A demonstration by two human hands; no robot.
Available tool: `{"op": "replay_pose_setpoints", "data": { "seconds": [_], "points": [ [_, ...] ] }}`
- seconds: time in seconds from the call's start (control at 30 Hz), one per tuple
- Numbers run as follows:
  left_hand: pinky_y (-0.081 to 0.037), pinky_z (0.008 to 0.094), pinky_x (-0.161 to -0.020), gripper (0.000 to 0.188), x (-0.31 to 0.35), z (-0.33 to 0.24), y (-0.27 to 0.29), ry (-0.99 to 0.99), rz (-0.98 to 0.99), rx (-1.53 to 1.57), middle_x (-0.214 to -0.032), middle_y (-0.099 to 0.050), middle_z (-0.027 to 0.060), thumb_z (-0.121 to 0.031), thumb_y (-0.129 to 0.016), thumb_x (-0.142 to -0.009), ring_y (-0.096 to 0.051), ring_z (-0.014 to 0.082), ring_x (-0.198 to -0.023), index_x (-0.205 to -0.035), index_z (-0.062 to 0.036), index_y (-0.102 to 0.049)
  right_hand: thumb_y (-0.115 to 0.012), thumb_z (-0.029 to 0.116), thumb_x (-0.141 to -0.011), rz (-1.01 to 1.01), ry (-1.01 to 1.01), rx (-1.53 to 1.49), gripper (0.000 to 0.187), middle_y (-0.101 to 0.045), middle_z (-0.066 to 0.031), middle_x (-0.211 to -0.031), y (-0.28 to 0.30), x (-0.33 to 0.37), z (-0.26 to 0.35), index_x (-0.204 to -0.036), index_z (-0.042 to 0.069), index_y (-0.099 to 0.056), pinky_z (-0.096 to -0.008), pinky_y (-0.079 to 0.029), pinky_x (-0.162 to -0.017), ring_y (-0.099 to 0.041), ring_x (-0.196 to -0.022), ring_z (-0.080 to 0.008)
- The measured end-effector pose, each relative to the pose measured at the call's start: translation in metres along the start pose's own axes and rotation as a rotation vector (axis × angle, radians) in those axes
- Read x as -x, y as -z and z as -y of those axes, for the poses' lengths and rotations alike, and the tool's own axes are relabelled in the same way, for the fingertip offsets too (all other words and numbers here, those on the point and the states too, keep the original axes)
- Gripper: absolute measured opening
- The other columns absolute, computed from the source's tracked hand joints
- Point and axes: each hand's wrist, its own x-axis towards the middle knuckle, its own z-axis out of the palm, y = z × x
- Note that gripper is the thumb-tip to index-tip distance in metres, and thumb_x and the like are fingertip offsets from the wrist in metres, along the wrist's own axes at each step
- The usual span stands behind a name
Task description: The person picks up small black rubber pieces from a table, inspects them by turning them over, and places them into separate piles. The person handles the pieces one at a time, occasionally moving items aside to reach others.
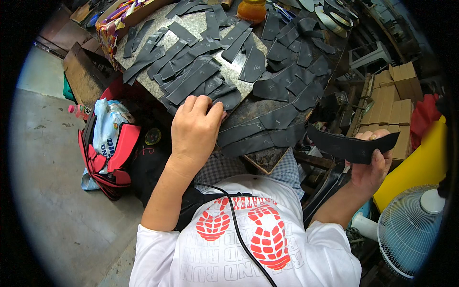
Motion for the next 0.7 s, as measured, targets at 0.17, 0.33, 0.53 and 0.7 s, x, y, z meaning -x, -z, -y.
{"op": "replay_pose_setpoints", "data": {
  "seconds": [0.17,0.33,0.53,0.7],
  "points": [
    [-0.049,0.0375,-0.076,0.014,0.004,0.003,0.006,-0.060,-0.004,0.032,-0.100,-0.064,0.0096,-0.012,-0.073,-0.076,-0.060,0.0274,-0.093,-0.087,-0.0090,-0.064,-0.062,0.008,-0.086,0.009,0.032,0.030,0.029,-0.060,-0.0166,-0.092,0.006,0.000,-0.001,-0.111,-0.005,-0.054,-0.0355,-0.059,-0.049,-0.062,-0.081,-0.0222],
    [-0.049,0.0382,-0.079,0.032,0.009,-0.001,0.009,-0.027,0.012,0.082,-0.102,-0.063,0.0099,-0.013,-0.078,-0.068,-0.059,0.0275,-0.095,-0.096,-0.0063,-0.066,-0.061,0.007,-0.087,0.036,-0.004,0.028,0.026,-0.060,-0.0157,-0.092,0.004,-0.003,-0.006,-0.109,-0.005,-0.055,-0.0357,-0.061,-0.053,-0.062,-0.081,-0.0221],
    [-0.052,0.0377,-0.076,0.021,0.007,0.000,-0.001,-0.038,-0.130,0.080,-0.093,-0.065,0.0099,-0.003,-0.072,-0.074,-0.062,0.0290,-0.086,-0.094,-0.0036,-0.066,-0.061,0.004,-0.086,0.060,-0.014,0.002,0.025,-0.062,-0.0154,-0.096,0.002,-0.006,-0.009,-0.108,-0.006,-0.056,-0.0344,-0.060,-0.054,-0.065,-0.086,-0.0237],
    [-0.051,0.0366,-0.070,0.015,0.012,0.007,0.000,0.086,-0.180,0.300,-0.087,-0.065,0.0130,-0.003,-0.065,-0.086,-0.063,0.0299,-0.076,-0.101,-0.0030,-0.063,-0.064,0.003,-0.081,-0.090,-0.047,0.122,0.028,-0.062,-0.0144,-0.097,-0.015,-0.013,-0.011,-0.108,-0.004,-0.059,-0.0318,-0.059,-0.056,-0.065,-0.085,-0.0221]
  ]
}}
